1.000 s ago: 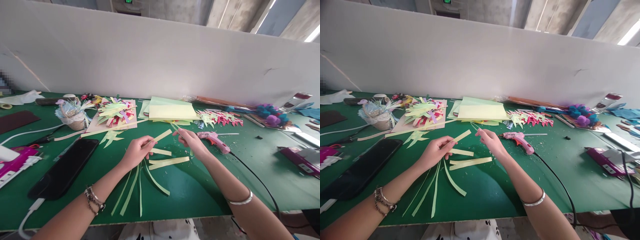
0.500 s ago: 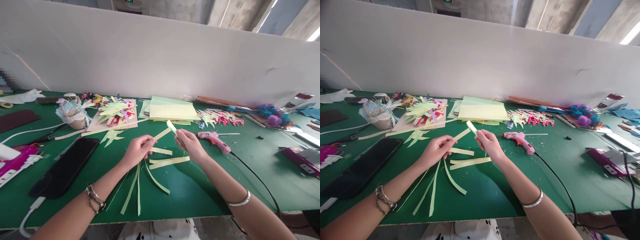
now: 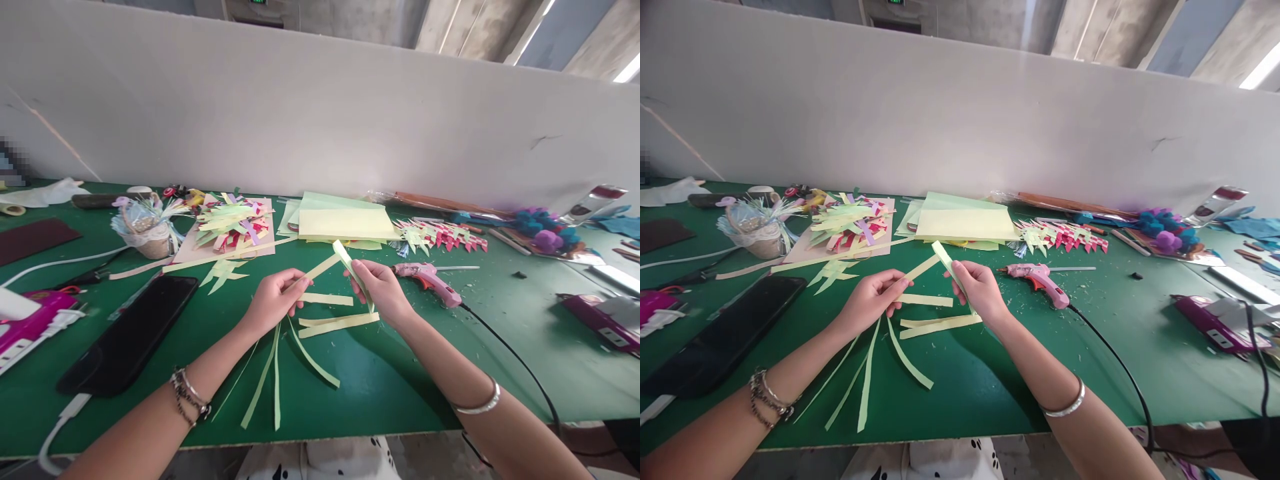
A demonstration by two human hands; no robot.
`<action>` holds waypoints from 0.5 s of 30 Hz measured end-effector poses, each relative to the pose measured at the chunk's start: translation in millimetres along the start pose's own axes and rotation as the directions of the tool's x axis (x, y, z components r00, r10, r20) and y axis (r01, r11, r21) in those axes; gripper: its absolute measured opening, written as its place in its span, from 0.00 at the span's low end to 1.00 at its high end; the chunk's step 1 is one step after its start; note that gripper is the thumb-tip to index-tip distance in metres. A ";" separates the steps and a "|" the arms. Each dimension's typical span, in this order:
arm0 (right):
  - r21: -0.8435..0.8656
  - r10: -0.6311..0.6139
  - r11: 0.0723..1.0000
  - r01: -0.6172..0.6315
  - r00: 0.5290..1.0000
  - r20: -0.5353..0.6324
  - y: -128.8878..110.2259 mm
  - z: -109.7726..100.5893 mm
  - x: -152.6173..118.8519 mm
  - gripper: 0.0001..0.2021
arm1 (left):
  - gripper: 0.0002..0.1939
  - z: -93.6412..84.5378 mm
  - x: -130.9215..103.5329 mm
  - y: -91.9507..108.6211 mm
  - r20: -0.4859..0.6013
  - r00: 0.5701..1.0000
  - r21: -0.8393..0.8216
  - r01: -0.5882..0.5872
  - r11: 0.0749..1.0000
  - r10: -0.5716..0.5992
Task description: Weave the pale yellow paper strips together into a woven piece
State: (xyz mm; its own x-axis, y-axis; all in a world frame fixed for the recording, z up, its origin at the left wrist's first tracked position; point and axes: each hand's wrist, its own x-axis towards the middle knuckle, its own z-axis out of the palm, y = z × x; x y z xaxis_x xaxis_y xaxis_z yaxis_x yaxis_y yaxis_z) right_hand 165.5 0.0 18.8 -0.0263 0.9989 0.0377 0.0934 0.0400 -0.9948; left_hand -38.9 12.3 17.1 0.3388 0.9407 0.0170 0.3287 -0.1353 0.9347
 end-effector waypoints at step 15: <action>-0.360 -0.263 0.906 0.222 0.962 -0.068 1.9 0.1 -2.5 0.17 | 0.17 -0.4 0.9 -2.8 -0.014 1.000 -0.009 -0.006 1.000 0.006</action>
State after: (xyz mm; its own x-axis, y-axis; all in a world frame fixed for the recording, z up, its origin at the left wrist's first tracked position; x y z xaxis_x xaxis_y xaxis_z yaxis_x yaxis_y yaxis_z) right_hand 165.6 -2.4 16.8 0.0175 0.9525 0.3042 0.4372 0.2663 -0.8590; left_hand -39.9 13.7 14.6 0.3288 0.9440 0.0276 0.3187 -0.1384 0.9377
